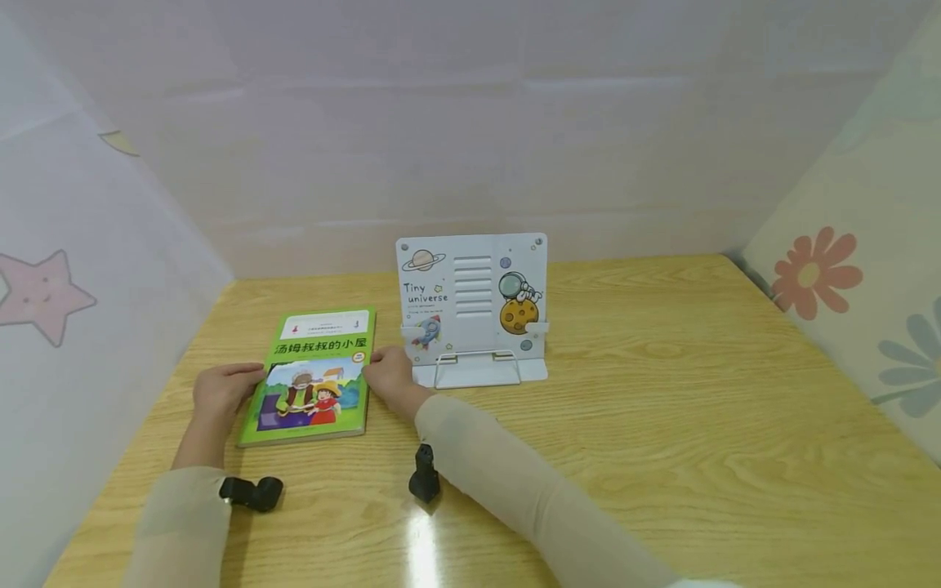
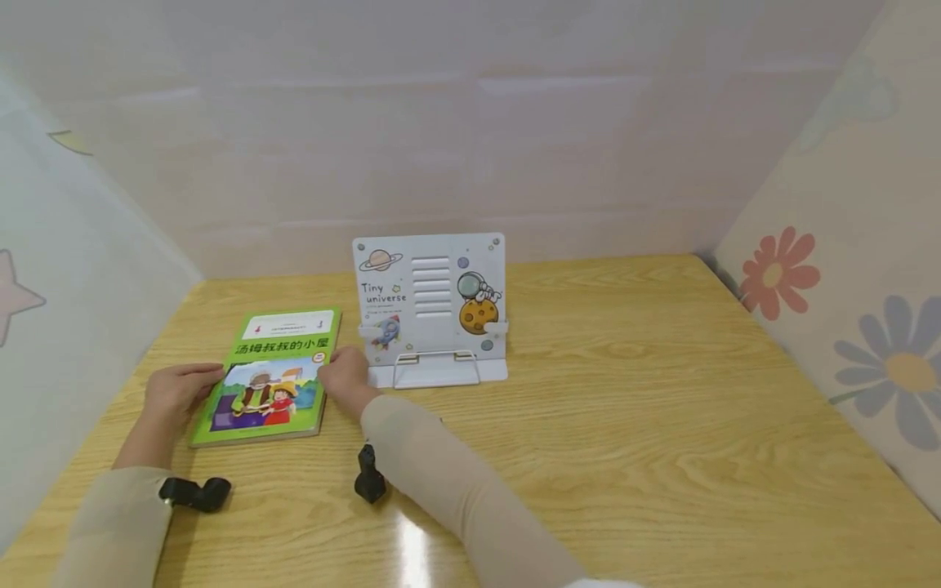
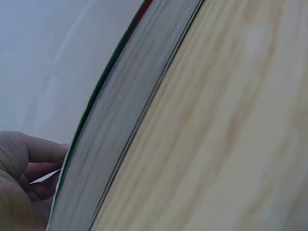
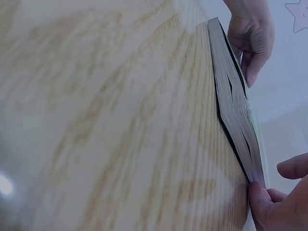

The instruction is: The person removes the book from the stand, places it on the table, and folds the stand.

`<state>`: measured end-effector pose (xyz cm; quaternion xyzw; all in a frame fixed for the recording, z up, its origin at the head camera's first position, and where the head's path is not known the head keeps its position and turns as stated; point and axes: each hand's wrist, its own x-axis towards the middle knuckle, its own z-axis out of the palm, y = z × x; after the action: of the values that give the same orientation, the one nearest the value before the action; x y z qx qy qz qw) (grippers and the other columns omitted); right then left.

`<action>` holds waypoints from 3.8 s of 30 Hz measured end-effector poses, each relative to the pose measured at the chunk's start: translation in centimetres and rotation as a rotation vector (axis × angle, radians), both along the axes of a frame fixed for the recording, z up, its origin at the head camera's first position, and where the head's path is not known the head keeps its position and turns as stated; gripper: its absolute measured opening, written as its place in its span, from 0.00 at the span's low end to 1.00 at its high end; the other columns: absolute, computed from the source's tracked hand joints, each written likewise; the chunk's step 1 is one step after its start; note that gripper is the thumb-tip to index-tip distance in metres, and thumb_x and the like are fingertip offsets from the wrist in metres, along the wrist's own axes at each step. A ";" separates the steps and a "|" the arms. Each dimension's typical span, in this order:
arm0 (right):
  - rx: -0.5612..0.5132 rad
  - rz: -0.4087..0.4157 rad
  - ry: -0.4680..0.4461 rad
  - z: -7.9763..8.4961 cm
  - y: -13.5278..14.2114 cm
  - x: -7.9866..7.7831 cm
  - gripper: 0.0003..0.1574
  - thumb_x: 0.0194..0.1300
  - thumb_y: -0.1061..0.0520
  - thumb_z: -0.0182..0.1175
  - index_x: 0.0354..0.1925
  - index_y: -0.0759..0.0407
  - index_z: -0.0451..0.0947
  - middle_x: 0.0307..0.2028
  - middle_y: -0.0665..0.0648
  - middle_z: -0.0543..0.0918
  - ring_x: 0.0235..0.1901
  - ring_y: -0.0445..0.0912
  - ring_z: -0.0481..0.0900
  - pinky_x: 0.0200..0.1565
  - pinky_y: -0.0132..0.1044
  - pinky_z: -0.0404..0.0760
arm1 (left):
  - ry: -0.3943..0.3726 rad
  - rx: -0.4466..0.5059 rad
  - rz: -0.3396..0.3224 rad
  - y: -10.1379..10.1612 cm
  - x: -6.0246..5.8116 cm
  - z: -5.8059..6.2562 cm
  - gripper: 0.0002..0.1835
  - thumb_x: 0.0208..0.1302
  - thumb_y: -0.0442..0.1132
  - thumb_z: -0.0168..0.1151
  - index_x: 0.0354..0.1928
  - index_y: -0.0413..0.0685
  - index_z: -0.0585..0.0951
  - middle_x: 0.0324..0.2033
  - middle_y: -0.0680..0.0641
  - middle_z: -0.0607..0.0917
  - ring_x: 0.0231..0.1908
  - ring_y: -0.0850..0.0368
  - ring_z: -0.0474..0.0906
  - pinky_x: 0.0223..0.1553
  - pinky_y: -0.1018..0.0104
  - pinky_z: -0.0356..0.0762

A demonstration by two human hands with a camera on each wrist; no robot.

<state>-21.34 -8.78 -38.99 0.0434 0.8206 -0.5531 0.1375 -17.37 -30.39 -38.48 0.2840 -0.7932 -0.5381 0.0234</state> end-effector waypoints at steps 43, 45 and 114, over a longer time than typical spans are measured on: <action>-0.171 0.286 0.102 7.5 6.1 1.1 0.26 0.55 0.55 0.59 0.52 0.62 0.69 0.42 0.53 0.77 0.44 0.44 0.73 0.44 0.34 0.72 | 0.313 0.124 -0.176 -0.7 -6.2 -2.3 0.32 0.45 0.54 0.63 0.51 0.42 0.72 0.44 0.44 0.74 0.37 0.60 0.76 0.35 0.75 0.74; -0.175 0.293 0.117 7.8 6.8 0.9 0.26 0.56 0.55 0.58 0.52 0.62 0.68 0.44 0.54 0.76 0.45 0.44 0.72 0.45 0.33 0.71 | 0.326 0.131 -0.183 -0.4 -6.6 -2.6 0.32 0.45 0.53 0.64 0.51 0.43 0.73 0.44 0.44 0.74 0.38 0.58 0.76 0.35 0.75 0.74; -0.042 -0.026 0.194 1.8 23.8 -4.1 0.27 0.57 0.57 0.55 0.52 0.71 0.66 0.48 0.67 0.71 0.48 0.54 0.67 0.49 0.43 0.68 | 0.251 0.266 -0.313 17.4 -5.6 1.7 0.20 0.53 0.37 0.60 0.48 0.35 0.73 0.45 0.41 0.74 0.45 0.51 0.69 0.48 0.60 0.68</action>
<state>-25.48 15.00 -37.23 -0.0026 0.8176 -0.5735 0.0514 -22.98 -13.01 -36.74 0.0890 -0.7407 -0.6660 0.0003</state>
